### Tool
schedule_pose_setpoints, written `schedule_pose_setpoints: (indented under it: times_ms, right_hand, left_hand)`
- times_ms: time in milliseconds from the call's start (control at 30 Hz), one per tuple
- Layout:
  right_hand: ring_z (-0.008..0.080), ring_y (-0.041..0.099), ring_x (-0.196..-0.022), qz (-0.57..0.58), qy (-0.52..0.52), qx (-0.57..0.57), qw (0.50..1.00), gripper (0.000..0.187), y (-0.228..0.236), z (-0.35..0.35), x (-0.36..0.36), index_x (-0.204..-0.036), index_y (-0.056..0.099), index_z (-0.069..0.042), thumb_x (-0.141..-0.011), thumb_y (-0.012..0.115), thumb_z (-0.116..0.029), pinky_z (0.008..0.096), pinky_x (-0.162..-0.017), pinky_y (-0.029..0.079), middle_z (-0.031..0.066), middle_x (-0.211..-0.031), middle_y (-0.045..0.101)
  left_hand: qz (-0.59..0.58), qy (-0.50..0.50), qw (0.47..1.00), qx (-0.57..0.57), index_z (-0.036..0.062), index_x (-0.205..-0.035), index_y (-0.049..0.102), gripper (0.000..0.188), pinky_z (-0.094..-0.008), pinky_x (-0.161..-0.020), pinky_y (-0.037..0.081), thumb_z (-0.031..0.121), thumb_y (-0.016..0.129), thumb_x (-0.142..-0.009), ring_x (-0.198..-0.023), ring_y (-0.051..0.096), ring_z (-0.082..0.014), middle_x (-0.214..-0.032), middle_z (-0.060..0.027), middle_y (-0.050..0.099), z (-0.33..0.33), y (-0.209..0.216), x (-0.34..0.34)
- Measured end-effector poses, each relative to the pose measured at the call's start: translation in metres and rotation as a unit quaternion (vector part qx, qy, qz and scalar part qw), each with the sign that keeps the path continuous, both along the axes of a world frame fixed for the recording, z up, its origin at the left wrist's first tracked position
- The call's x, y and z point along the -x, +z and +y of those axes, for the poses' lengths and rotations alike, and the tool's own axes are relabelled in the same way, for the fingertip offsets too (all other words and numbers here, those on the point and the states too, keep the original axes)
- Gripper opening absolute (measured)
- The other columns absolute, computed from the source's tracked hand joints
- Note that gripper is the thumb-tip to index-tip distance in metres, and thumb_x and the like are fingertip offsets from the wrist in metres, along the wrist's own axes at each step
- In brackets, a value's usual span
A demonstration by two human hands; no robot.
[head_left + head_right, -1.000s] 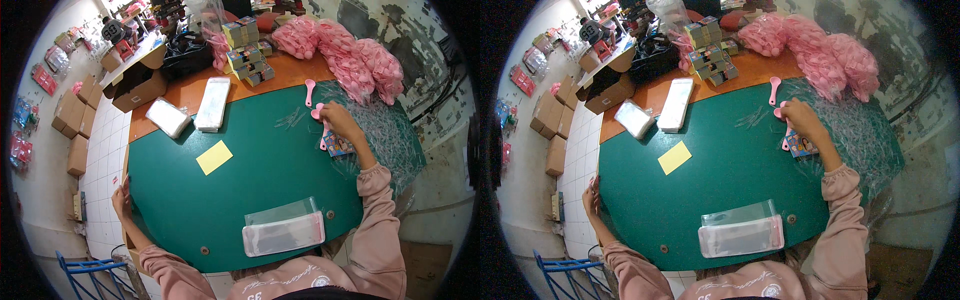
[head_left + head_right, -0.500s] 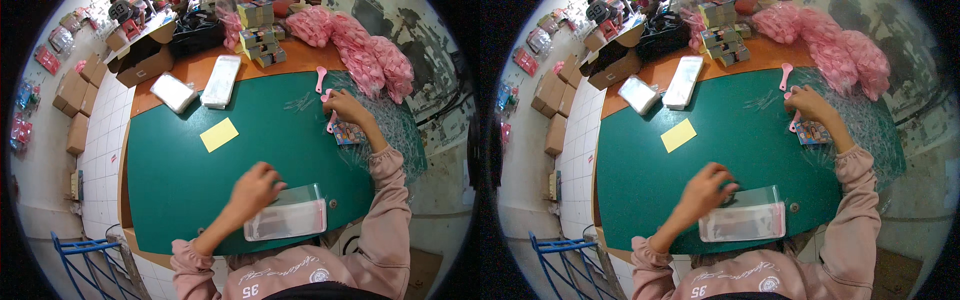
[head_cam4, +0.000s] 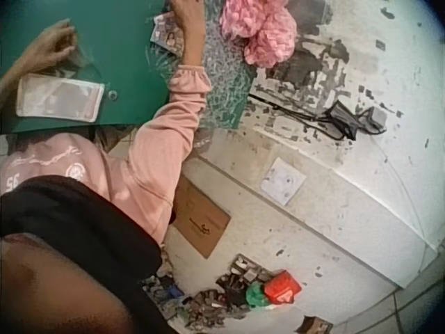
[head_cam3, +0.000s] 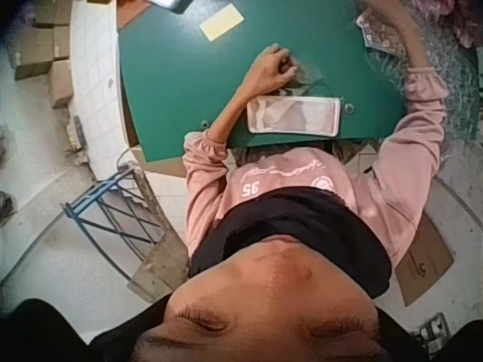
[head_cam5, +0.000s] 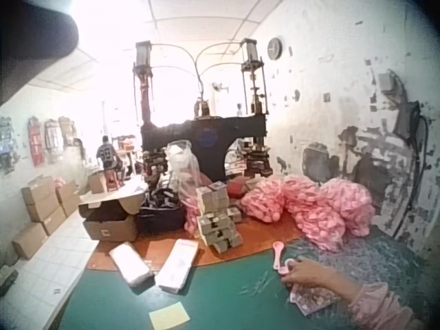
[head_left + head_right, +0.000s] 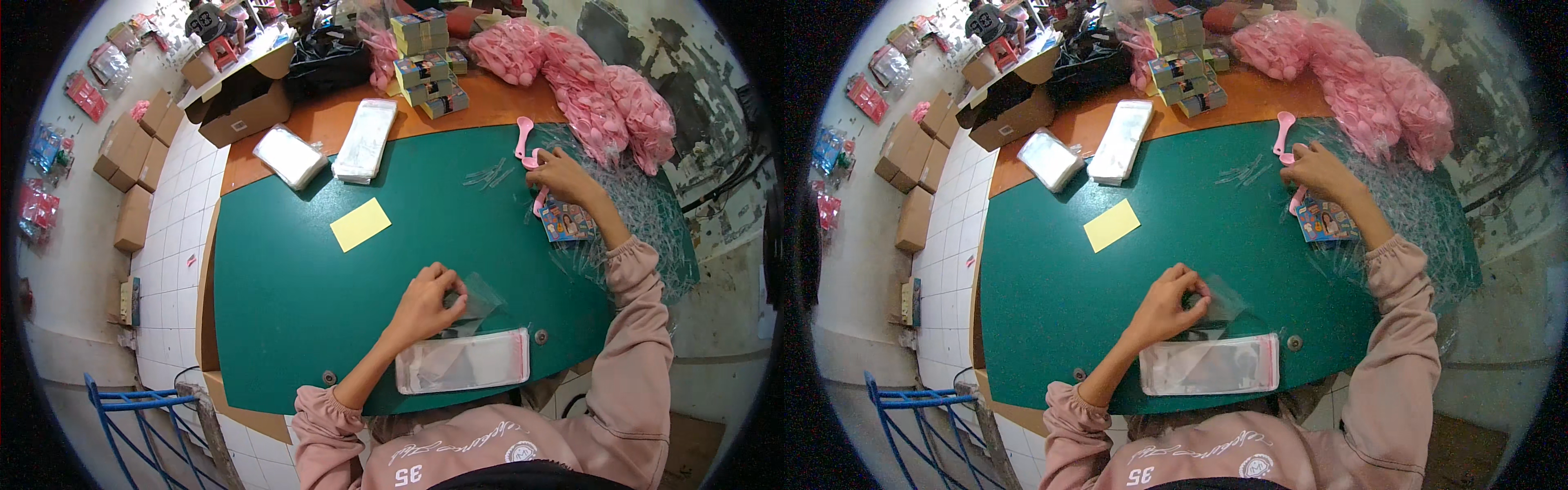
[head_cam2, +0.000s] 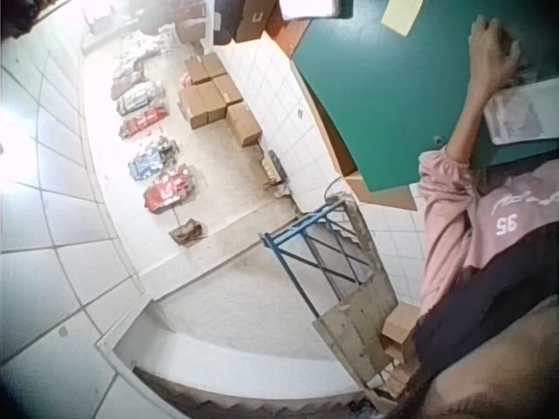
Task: The person repeatedly picks up pink plastic spoons and small printed cards, places them into clear plastic bags, and seals them with yellow sticky notes. The person handles the items one at a time and stacks the finished packages on the table.
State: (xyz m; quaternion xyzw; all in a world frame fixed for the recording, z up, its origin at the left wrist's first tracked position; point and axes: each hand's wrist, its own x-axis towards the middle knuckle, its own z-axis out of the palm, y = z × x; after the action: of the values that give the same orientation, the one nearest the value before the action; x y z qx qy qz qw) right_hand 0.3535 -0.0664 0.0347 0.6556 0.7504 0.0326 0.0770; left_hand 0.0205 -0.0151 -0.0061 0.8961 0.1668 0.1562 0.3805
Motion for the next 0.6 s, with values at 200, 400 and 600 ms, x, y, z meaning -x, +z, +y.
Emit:
schedule_pose_setpoints:
  times_ms: [200, 400, 600]
  right_hand:
    - [0.0169, 0.049, -0.086, 0.000, 0.057, -0.129, 0.990, 0.021, 0.001, -0.003, 0.002, -0.085, 0.061, -0.013, -0.068, 0.061, 0.000, 0.0308, -0.072, 0.037, 0.0014, -0.087, 0.055]
    - [0.0102, 0.055, -0.068, 0.572, -0.118, -0.245, 0.774, 0.024, 0.026, -0.021, 0.106, -0.102, 0.052, -0.006, -0.079, 0.055, -0.002, 0.0239, -0.058, 0.046, 0.0029, -0.080, 0.052]
    - [0.0107, 0.058, -0.070, 0.680, -0.179, -0.180, 0.688, 0.026, 0.021, -0.025, 0.151, -0.108, 0.045, -0.003, -0.083, 0.053, -0.002, 0.0241, -0.061, 0.052, 0.0053, -0.081, 0.053]
  left_hand:
    - [-0.041, 0.004, 0.901, 0.432, 0.0007, -0.082, 0.047, 0.013, -0.0249, -0.072, 0.048, 0.007, 0.058, -0.082, -0.079, 0.060, -0.0120, -0.088, -0.0125, 0.065, 0.017, 0.000, 0.000]
    - [-0.050, 0.039, 0.861, 0.504, -0.0011, -0.093, 0.047, 0.020, -0.0253, -0.072, 0.049, 0.004, 0.061, -0.080, -0.081, 0.062, -0.0150, -0.084, -0.0141, 0.065, 0.024, 0.010, 0.001]
    - [-0.066, 0.040, 0.867, 0.492, -0.0022, -0.103, 0.049, 0.032, -0.0253, -0.075, 0.049, 0.005, 0.065, -0.077, -0.082, 0.063, -0.0141, -0.086, -0.0123, 0.065, 0.026, 0.012, 0.007]
